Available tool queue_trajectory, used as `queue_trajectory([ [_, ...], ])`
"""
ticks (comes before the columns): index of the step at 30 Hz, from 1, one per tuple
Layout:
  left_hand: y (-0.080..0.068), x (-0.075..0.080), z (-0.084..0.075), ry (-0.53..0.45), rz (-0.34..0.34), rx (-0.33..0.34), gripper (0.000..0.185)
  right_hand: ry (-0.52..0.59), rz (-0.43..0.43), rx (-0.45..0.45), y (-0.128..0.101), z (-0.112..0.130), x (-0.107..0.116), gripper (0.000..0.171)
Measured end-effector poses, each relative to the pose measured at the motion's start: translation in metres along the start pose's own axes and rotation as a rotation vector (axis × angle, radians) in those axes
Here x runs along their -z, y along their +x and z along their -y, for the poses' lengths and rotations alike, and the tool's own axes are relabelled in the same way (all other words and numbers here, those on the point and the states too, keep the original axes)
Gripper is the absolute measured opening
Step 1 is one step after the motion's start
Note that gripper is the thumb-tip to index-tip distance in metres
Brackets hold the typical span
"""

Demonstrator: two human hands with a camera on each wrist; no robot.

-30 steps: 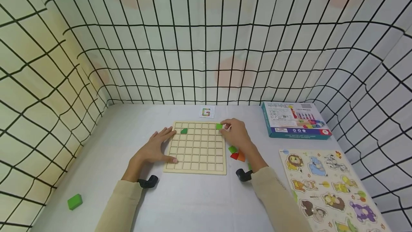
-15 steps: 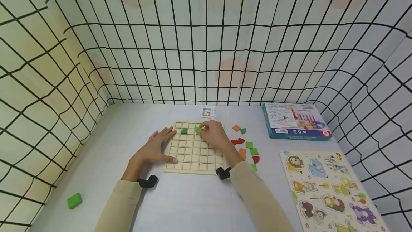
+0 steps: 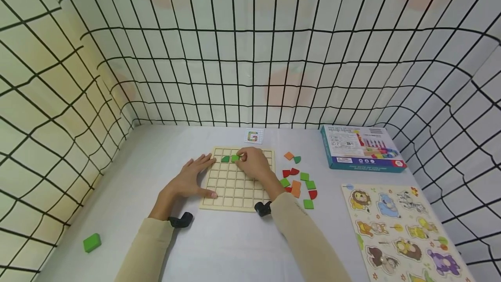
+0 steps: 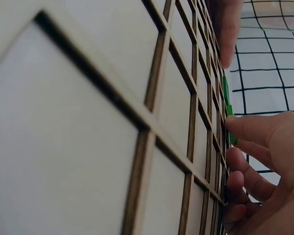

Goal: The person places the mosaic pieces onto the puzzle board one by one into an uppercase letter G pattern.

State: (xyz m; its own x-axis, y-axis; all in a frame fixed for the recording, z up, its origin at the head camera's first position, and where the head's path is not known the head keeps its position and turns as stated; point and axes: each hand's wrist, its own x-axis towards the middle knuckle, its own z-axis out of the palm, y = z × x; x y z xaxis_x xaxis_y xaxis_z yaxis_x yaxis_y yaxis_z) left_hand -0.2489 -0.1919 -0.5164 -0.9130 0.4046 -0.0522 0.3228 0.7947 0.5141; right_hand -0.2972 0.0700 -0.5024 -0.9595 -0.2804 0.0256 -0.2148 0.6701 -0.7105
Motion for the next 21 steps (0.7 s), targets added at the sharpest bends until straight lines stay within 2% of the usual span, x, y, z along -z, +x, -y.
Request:
queue_trajectory([
  [16,0.0005,0.0028,-0.0032,-0.005,-0.002,-0.024,0.122,-0.043,-0.015,-0.026,-0.0001,0.0052,-0.0002,0.029],
  [21,0.0005,0.0016,-0.0022,0.0,0.004,-0.007,0.123,-0.002,-0.003,-0.029,-0.0015,0.0051,0.0013,0.031],
])
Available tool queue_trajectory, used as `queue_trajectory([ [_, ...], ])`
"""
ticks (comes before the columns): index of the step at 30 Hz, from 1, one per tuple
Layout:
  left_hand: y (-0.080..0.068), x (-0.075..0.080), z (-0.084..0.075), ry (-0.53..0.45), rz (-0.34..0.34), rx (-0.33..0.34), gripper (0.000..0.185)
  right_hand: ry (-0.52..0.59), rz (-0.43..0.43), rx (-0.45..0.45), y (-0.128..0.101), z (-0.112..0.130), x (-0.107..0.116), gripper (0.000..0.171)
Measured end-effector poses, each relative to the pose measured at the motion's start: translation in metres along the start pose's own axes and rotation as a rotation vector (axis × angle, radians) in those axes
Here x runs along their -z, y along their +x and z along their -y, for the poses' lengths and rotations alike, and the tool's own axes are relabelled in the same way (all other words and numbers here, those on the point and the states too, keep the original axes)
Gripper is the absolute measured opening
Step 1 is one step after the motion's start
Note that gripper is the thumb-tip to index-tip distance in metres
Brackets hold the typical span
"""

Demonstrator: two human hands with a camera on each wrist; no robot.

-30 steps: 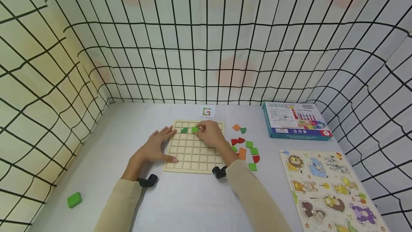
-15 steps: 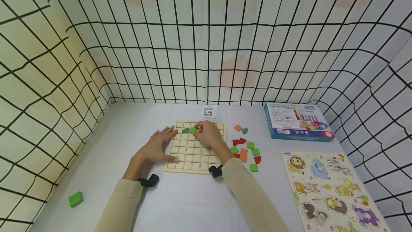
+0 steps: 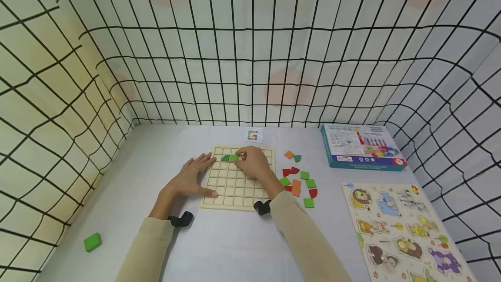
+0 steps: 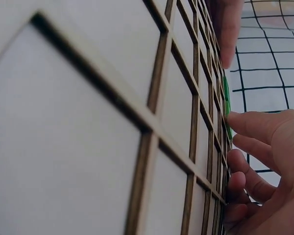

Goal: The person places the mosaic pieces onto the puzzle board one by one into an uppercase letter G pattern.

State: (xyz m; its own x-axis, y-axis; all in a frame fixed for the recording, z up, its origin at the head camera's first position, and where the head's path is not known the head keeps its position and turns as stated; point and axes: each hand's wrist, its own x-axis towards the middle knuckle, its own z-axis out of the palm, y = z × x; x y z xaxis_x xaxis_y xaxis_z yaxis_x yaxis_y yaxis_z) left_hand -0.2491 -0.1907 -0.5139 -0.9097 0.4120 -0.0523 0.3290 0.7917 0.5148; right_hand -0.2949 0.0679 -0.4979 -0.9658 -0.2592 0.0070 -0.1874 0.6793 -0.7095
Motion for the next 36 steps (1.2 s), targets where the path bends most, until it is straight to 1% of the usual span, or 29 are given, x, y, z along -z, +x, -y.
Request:
queue_trajectory([
  [3,-0.001,0.0,0.001,0.009,0.003,0.01,0.123,0.061,0.006,0.013,-0.002,-0.001,0.003,0.033],
  [6,0.0,-0.001,0.001,0.011,0.006,0.009,0.122,0.098,0.001,0.029,-0.005,-0.005,0.008,0.033],
  [13,0.001,0.0,0.0,0.0,0.0,0.016,0.122,0.089,-0.038,0.013,-0.011,-0.022,0.025,0.035],
  [21,0.002,0.001,0.001,0.011,0.007,0.022,0.123,0.043,-0.106,0.006,-0.023,-0.041,0.055,0.036],
  [24,0.002,0.001,0.001,0.011,0.011,0.022,0.123,0.022,-0.125,-0.013,-0.028,-0.049,0.065,0.037],
  [31,0.001,0.002,-0.001,-0.003,0.012,0.026,0.122,-0.018,-0.144,-0.116,-0.037,-0.07,0.081,0.041],
  [36,0.0,-0.001,0.0,-0.009,0.009,0.026,0.122,-0.057,-0.159,-0.149,-0.042,-0.083,0.09,0.042],
])
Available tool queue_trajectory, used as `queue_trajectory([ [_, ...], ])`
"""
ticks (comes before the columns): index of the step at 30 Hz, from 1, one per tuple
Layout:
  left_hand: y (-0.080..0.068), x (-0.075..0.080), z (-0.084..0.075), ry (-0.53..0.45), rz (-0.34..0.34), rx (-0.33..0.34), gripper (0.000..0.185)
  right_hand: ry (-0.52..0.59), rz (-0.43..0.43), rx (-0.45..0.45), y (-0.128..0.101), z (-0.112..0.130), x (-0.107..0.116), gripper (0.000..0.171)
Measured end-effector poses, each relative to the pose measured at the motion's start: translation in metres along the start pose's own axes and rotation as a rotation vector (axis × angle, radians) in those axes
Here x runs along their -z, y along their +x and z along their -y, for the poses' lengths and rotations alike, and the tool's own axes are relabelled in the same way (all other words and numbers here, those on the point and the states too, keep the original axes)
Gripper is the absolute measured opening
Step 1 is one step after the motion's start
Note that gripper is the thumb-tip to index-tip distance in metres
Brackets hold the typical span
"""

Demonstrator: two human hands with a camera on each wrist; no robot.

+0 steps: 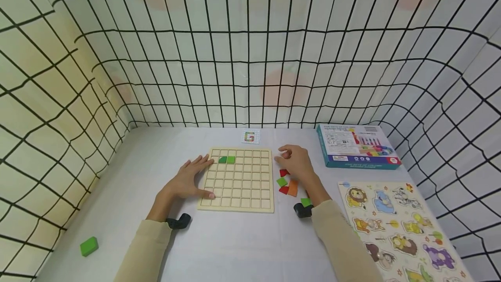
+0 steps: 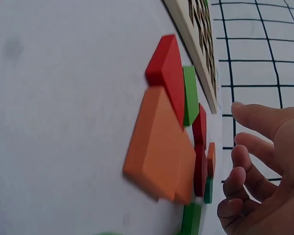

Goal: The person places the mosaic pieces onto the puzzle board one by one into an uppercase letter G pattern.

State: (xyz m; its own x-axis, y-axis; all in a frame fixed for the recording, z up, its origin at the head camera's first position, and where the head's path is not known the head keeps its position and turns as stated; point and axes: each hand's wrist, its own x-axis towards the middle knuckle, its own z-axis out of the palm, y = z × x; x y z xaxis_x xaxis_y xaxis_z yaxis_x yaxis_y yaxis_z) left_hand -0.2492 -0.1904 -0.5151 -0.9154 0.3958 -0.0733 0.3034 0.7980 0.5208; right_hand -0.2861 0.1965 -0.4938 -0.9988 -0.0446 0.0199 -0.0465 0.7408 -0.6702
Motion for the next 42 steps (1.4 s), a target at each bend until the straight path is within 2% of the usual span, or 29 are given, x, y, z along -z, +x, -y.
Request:
queue_trajectory([
  [9,-0.001,-0.002,0.003,-0.008,-0.009,-0.007,0.123,-0.047,-0.007,-0.041,0.004,-0.022,0.004,0.046],
  [14,-0.001,-0.002,0.002,-0.014,-0.009,-0.004,0.122,-0.044,0.022,-0.085,0.002,-0.024,0.007,0.05],
  [19,-0.001,-0.002,0.002,-0.016,-0.011,-0.005,0.121,-0.057,0.025,-0.096,0.003,-0.024,0.007,0.044],
  [27,-0.001,-0.002,0.001,-0.009,-0.01,-0.001,0.121,-0.037,0.065,-0.015,0.007,-0.019,0.0,0.035],
  [32,0.0,-0.002,0.001,-0.002,-0.001,0.0,0.121,-0.033,0.096,-0.004,0.007,-0.014,-0.002,0.036],
  [37,0.001,-0.003,0.002,0.007,0.0,-0.003,0.121,-0.022,0.089,0.019,0.006,-0.011,-0.002,0.036],
  [42,0.001,-0.002,0.002,0.012,-0.003,-0.004,0.121,-0.024,0.068,0.088,0.005,-0.001,-0.001,0.034],
])
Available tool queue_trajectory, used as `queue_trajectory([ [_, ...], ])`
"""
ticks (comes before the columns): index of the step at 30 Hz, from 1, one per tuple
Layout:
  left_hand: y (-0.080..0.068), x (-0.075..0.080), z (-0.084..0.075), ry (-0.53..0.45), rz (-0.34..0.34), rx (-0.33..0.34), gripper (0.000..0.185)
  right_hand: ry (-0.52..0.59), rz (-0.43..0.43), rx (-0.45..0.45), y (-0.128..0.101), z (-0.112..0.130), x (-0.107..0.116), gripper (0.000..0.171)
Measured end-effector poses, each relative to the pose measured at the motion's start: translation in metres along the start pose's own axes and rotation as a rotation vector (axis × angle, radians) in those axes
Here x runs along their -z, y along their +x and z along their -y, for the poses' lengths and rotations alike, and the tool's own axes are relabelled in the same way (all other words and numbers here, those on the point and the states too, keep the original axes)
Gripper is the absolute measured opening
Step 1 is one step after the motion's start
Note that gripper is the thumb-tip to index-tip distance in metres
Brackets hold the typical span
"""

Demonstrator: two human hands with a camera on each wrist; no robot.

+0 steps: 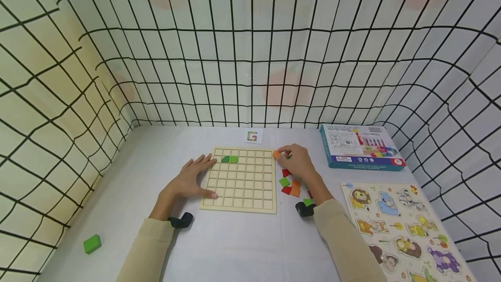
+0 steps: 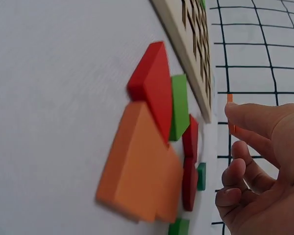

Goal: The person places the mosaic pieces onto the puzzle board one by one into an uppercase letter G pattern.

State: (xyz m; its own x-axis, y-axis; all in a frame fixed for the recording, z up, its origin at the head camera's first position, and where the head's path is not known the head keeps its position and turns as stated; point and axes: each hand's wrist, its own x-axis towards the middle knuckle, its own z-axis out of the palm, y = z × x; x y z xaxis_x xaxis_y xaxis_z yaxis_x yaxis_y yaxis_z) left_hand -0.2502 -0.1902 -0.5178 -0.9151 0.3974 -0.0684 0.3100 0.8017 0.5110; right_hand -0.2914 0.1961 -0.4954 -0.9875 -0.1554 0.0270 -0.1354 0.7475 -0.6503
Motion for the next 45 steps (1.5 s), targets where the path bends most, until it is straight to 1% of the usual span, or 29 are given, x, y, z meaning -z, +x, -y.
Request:
queue_trajectory([
  [2,0.0,0.0,-0.001,0.002,0.0,-0.002,0.121,0.007,0.001,0.014,0.0,0.006,0.0,0.034],
  [7,0.0,0.001,-0.002,0.001,0.003,-0.001,0.122,0.047,0.024,0.016,0.002,0.018,-0.007,0.035],
  [14,0.002,0.001,-0.002,-0.001,-0.009,0.002,0.122,0.091,0.057,0.061,0.007,0.039,-0.025,0.032],
  [19,0.002,0.0,0.0,0.026,-0.008,0.003,0.122,0.117,0.075,0.087,0.009,0.056,-0.038,0.031],
  [22,0.001,0.001,-0.001,0.039,-0.002,0.008,0.123,0.117,0.093,0.102,0.012,0.063,-0.046,0.031],
  [27,0.001,0.003,-0.005,0.052,0.01,0.013,0.123,0.136,0.124,0.114,0.015,0.067,-0.058,0.029],
  [31,0.001,0.004,-0.007,0.049,0.015,0.022,0.123,0.144,0.138,0.1,0.017,0.07,-0.064,0.028],
  [36,0.001,0.002,-0.006,0.055,0.007,0.033,0.123,0.11,0.128,0.095,0.019,0.073,-0.069,0.031],
  [45,0.002,0.0,-0.005,0.055,0.001,0.026,0.123,0.072,0.117,0.079,0.02,0.073,-0.071,0.029],
])
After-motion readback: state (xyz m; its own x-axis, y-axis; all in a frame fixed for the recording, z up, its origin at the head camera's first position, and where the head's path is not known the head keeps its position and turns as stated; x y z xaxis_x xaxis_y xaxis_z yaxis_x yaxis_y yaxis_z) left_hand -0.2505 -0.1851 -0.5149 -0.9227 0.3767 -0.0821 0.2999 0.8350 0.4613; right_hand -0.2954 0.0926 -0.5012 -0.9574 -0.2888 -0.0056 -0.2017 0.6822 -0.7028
